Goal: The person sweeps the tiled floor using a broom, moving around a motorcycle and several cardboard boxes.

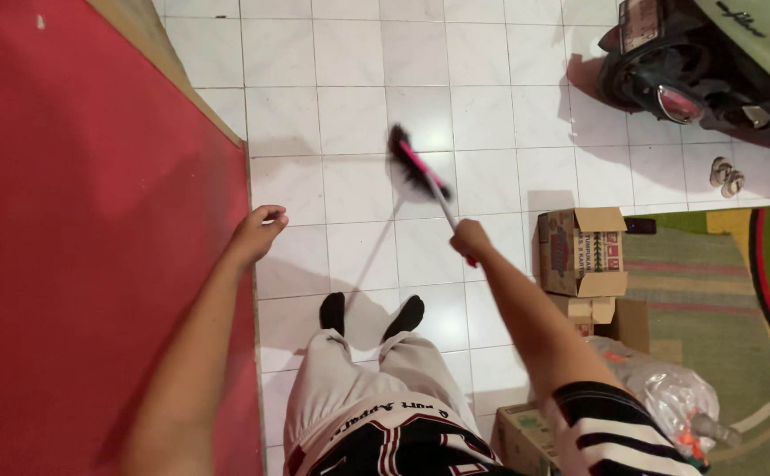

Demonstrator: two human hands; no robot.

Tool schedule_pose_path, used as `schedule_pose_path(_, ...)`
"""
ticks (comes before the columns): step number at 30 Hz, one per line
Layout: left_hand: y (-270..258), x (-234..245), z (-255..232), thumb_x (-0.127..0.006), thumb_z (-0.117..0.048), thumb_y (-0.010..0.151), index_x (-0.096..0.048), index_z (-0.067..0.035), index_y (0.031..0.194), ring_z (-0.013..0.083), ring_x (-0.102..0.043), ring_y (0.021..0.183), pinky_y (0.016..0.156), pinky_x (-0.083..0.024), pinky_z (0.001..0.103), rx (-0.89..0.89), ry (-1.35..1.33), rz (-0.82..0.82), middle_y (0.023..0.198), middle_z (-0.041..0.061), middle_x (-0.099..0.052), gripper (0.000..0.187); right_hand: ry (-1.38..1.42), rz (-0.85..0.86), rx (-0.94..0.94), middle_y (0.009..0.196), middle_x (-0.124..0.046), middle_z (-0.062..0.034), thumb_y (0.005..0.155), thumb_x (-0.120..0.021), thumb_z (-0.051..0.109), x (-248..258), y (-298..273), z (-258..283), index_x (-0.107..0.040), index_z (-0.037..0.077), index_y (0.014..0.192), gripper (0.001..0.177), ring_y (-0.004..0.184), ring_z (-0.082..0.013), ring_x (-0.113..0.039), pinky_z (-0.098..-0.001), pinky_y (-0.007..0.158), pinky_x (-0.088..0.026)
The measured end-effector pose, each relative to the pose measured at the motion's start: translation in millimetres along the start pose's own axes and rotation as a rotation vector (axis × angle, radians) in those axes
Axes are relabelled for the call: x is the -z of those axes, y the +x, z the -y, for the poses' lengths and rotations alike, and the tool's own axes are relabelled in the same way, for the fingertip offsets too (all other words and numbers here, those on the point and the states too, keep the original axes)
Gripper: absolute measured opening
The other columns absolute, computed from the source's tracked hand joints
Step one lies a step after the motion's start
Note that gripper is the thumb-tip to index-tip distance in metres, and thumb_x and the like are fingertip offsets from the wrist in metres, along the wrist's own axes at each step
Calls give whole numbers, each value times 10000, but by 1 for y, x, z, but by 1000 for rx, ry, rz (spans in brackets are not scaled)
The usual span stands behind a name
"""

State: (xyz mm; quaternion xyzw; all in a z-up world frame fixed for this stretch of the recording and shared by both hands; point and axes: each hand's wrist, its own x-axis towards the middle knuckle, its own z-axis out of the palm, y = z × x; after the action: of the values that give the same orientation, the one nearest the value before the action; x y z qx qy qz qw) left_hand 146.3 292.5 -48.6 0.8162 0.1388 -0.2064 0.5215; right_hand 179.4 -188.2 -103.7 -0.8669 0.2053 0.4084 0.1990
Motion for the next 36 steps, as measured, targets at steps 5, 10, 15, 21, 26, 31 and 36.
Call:
schedule_pose_path(5, -13, -23, -32, -642, -342, 970, -635, -102, 1332, 199, -608, 1213, 983, -483, 354, 86, 3, -30, 1340, 52, -661, 434, -226, -85, 250, 749, -683, -190, 843, -638, 2, -20, -4, 11, -660, -101, 1052, 234, 675, -287, -692, -358, 605, -563)
schedule_pose_path(10, -17, -47, -37, -636, -340, 972, -626, -95, 1333, 208, -608, 1227, 996, -477, 360, 88, -30, -36, 1350, 58, -658, 437, 361, 176, 297, 831, -676, -136, 886, -649, 22, -2, -37, 5, -546, -90, 1278, 421, 641, -169, -647, -311, 555, -569)
schedule_pose_path(15, 3, -72, -11, -647, -324, 974, -624, -78, 1332, 225, -609, 1228, 1001, -481, 362, 50, -63, -51, 1362, 85, -644, 434, 692, 530, 252, 799, -569, -82, 882, -661, -30, -22, -42, 11, -497, -91, 1446, 591, 569, -112, -504, -269, 443, -398)
schedule_pose_path(21, 10, -95, -24, -659, -316, 991, -640, -58, 1326, 240, -604, 1216, 1019, -478, 361, 53, -127, -59, 1305, 120, -661, 424, 571, 636, 300, 779, -638, -96, 854, -669, -27, -47, 13, -26, -554, -105, 1391, 555, 547, -116, -533, -265, 433, -418)
schedule_pose_path(26, 7, -116, -55, -651, -326, 981, -643, -69, 1311, 213, -611, 1192, 987, -482, 352, 16, -51, -39, 1311, 77, -661, 418, 582, 486, 42, 767, -682, -146, 972, -614, 154, 23, 65, -121, -678, -168, 1157, 377, 514, -157, -549, -279, 418, -451)
schedule_pose_path(31, 14, -138, -75, -645, -330, 972, -633, -74, 1308, 210, -617, 1158, 955, -497, 353, 23, -40, 10, 1303, 65, -658, 423, 394, 310, -10, 743, -676, -121, 868, -713, 43, 136, 48, -177, -749, -22, 1147, 288, 535, -114, -506, -241, 429, -397)
schedule_pose_path(36, 17, -151, -97, -652, -335, 964, -636, -80, 1305, 207, -623, 1140, 943, -501, 353, -10, -21, 21, 1289, 58, -663, 427, -101, -32, -104, 740, -675, -148, 924, -611, 27, 153, 23, -147, -690, -100, 1124, 250, 518, -187, -579, -335, 448, -478)
